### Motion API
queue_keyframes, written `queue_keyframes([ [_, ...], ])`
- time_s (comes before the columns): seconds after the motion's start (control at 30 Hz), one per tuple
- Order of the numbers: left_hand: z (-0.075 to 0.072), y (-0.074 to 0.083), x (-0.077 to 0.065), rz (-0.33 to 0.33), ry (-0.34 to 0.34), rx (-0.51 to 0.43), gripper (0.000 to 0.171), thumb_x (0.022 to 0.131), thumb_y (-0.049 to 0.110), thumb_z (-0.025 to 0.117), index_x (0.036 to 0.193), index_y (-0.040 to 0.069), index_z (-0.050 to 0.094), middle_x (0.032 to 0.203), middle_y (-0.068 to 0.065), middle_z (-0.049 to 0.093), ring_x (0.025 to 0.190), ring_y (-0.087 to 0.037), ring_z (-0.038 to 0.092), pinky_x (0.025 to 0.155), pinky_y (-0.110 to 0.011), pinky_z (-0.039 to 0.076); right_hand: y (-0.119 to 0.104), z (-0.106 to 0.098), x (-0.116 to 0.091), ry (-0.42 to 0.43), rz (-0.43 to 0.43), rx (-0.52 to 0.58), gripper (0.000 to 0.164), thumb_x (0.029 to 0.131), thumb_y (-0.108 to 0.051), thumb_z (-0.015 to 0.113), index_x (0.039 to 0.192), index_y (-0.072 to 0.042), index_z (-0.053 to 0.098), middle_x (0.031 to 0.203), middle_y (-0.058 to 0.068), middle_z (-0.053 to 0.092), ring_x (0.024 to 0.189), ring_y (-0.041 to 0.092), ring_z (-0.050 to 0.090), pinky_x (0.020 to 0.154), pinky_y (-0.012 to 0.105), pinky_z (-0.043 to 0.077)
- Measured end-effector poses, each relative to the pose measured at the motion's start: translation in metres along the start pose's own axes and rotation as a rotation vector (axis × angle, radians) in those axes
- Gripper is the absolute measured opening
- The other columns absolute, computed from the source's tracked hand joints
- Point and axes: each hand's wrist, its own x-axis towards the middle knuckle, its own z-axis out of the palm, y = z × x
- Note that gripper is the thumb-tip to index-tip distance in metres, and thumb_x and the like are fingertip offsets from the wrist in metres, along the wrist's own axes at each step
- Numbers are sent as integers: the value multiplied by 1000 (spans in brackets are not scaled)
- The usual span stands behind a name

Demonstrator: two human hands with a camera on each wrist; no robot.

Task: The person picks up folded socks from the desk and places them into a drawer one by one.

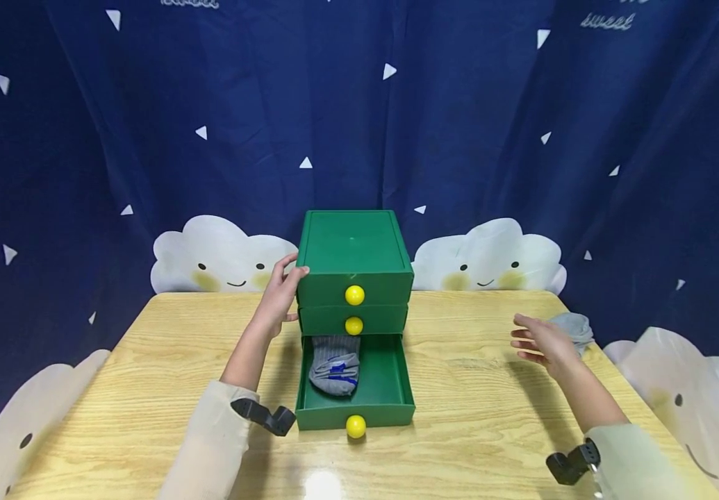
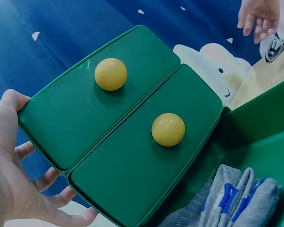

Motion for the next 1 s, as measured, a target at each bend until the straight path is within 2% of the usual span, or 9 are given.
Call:
queue_keyframes([
  [0.13, 2, -1, 0, -3, -3, -6, 60, 93, 44, 44, 146, 34, 20, 150, -10, 25, 138, -34, 27, 92, -69, 35, 16, -31, 3, 118, 51, 81, 36, 94, -37, 48, 114, -7, 50, 71, -14, 58, 67, 2, 62, 64, 24, 54],
  [0.27, 2, -1, 0, -5, -3, -6, 60, 92, 45, 44, 146, 34, 20, 149, -10, 27, 138, -34, 28, 92, -69, 36, 27, -60, 3, 262, 119, 206, 21, 93, -32, 50, 99, -12, 46, 62, -13, 56, 58, 3, 59, 59, 23, 53],
  [0.5, 1, -1, 1, -2, 8, -2, 60, 92, 44, 44, 146, 34, 20, 150, -10, 27, 139, -33, 27, 92, -69, 35, 51, -89, 15, 474, 247, 251, 34, 87, -37, 58, 101, -12, 41, 77, 0, 51, 56, 9, 56, 57, 28, 54],
  [0.6, 1, 1, 1, -3, 15, -7, 60, 92, 43, 45, 146, 34, 21, 149, -10, 27, 138, -33, 28, 92, -69, 36, 67, -94, 31, 482, 278, 250, 51, 86, -41, 58, 116, -5, 38, 86, 7, 49, 57, 11, 55, 57, 29, 54],
  [0.8, 2, 1, 0, -6, 16, -1, 60, 92, 44, 45, 146, 34, 21, 150, -10, 26, 138, -34, 28, 92, -68, 37, 67, -80, 27, 486, 231, 242, 51, 86, -38, 55, 105, 6, 38, 100, 17, 40, 55, 13, 53, 56, 30, 54],
  [0.83, 2, 1, 0, -7, 16, 1, 60, 92, 44, 45, 146, 34, 22, 150, -10, 26, 138, -34, 27, 92, -69, 37, 68, -78, 27, 495, 218, 202, 53, 86, -39, 54, 105, 8, 39, 104, 23, 42, 62, 18, 56, 61, 32, 54],
  [0.9, 2, 0, -1, -5, 15, 0, 60, 92, 45, 45, 146, 33, 21, 150, -10, 25, 138, -35, 27, 92, -69, 36, 72, -75, 29, 508, 187, 103, 69, 87, -42, 51, 125, 13, 34, 119, 35, 38, 90, 34, 60, 83, 38, 53],
  [0.93, 2, 1, -1, -3, 15, 1, 60, 92, 45, 45, 146, 34, 21, 150, -10, 25, 138, -35, 27, 91, -69, 36, 73, -74, 31, 511, 163, 51, 76, 88, -44, 49, 135, 12, 27, 130, 39, 31, 108, 40, 54, 95, 41, 46],
  [1.0, 1, 1, -1, 0, 16, 4, 60, 92, 45, 45, 146, 34, 21, 150, -10, 25, 138, -35, 27, 91, -69, 37, 76, -72, 34, 518, 119, -59, 86, 89, -45, 46, 146, 7, 9, 148, 35, 13, 134, 45, 26, 111, 46, 28],
])
